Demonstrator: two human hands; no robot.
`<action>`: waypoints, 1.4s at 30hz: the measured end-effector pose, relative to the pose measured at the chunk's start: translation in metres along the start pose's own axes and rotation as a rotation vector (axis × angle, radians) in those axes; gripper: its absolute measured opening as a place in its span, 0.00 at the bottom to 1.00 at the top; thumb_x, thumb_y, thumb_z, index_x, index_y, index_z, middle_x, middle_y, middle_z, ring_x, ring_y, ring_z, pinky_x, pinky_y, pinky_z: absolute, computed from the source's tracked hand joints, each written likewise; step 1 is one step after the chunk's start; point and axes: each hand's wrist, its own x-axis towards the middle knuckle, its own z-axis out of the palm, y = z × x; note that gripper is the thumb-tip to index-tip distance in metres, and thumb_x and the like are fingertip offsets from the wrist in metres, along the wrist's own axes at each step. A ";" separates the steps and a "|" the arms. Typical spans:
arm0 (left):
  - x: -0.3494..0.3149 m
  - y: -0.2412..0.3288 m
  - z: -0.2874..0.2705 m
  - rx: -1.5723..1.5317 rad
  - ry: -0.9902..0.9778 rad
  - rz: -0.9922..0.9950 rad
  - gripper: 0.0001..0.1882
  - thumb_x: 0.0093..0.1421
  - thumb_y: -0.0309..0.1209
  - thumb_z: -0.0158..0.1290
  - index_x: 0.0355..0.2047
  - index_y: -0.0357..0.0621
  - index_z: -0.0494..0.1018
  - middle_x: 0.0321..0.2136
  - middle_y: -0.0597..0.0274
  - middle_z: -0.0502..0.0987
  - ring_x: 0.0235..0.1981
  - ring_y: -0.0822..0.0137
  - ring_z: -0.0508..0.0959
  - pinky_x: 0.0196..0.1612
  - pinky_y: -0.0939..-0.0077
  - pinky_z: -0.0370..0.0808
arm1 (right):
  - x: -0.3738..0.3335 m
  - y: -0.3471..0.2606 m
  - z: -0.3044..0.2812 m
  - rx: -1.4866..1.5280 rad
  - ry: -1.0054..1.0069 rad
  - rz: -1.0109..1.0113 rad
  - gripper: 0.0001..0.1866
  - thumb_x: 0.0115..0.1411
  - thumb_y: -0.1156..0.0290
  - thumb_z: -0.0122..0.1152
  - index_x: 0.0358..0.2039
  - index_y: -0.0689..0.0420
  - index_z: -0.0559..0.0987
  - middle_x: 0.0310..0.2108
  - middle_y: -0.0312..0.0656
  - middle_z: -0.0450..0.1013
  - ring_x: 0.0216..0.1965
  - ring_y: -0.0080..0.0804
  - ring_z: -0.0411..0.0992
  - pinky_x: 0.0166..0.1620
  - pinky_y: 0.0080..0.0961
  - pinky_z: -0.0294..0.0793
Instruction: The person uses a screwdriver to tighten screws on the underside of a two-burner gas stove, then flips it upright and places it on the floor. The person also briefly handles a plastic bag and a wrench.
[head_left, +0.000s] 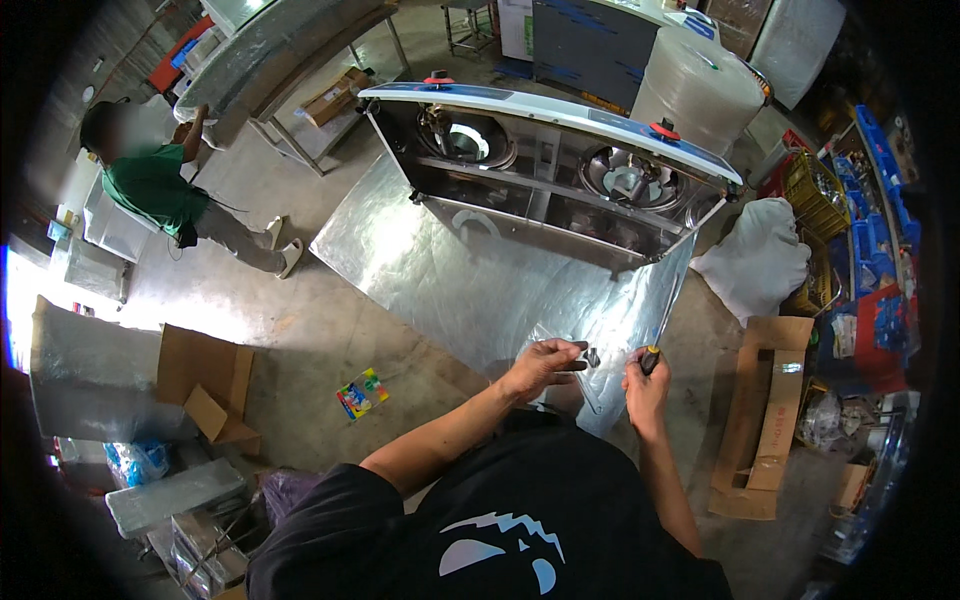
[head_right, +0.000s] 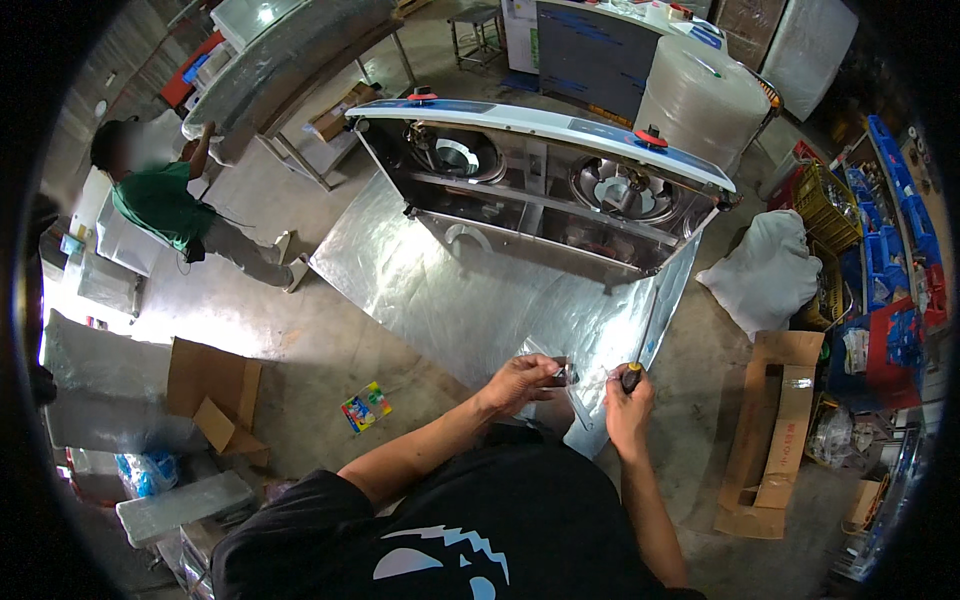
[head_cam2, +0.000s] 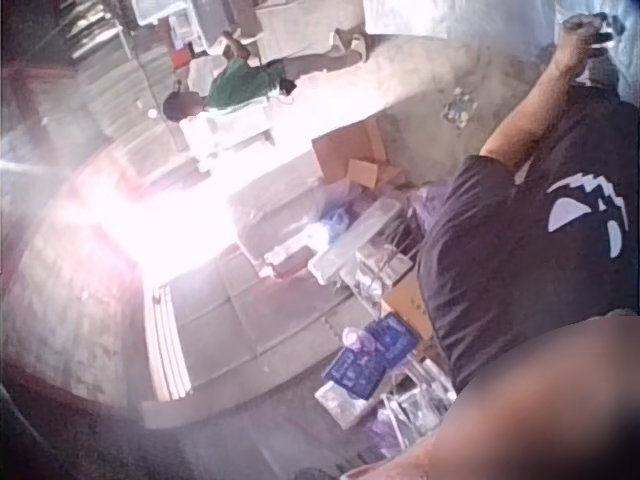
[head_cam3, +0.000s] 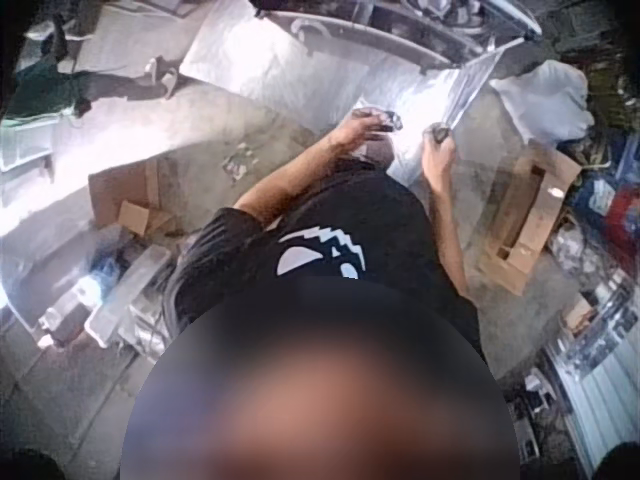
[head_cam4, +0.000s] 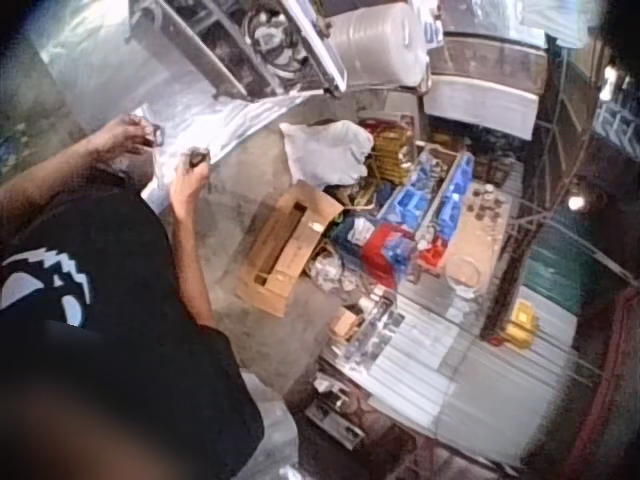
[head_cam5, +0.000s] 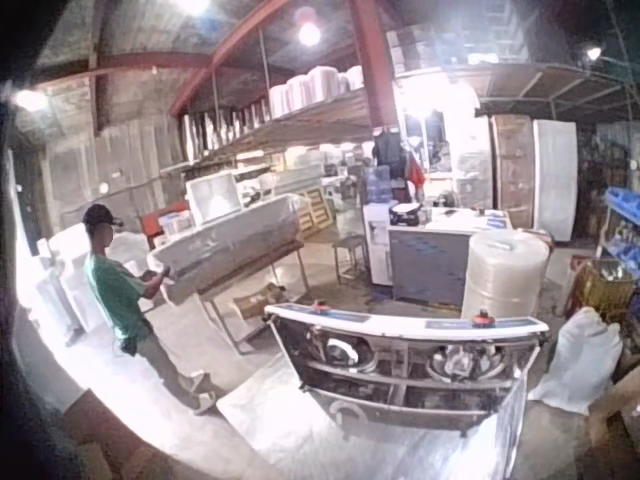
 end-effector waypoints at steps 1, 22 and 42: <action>-0.002 0.004 -0.012 -0.009 0.042 0.013 0.15 0.67 0.39 0.58 0.50 0.48 0.75 0.47 0.67 0.78 0.47 0.67 0.80 0.43 0.71 0.76 | 0.004 0.004 0.007 0.036 -0.039 0.005 0.03 0.61 0.75 0.57 0.32 0.60 0.73 0.21 0.35 0.69 0.20 0.22 0.68 0.26 0.23 0.69; 0.071 -0.012 -0.183 -0.335 0.108 -0.176 0.11 0.67 0.32 0.47 0.47 0.43 0.72 0.43 0.58 0.76 0.43 0.59 0.78 0.48 0.66 0.74 | 0.068 0.062 0.123 0.351 -0.121 0.211 0.05 0.59 0.75 0.59 0.36 0.59 0.75 0.28 0.32 0.71 0.31 0.20 0.69 0.36 0.19 0.70; 0.068 0.044 -0.177 0.542 0.607 0.014 0.15 0.67 0.39 0.48 0.36 0.39 0.74 0.17 0.64 0.73 0.17 0.68 0.74 0.22 0.73 0.72 | 0.053 0.076 0.057 -0.038 -0.252 0.172 0.15 0.65 0.72 0.60 0.52 0.58 0.75 0.25 0.31 0.70 0.22 0.19 0.66 0.28 0.22 0.67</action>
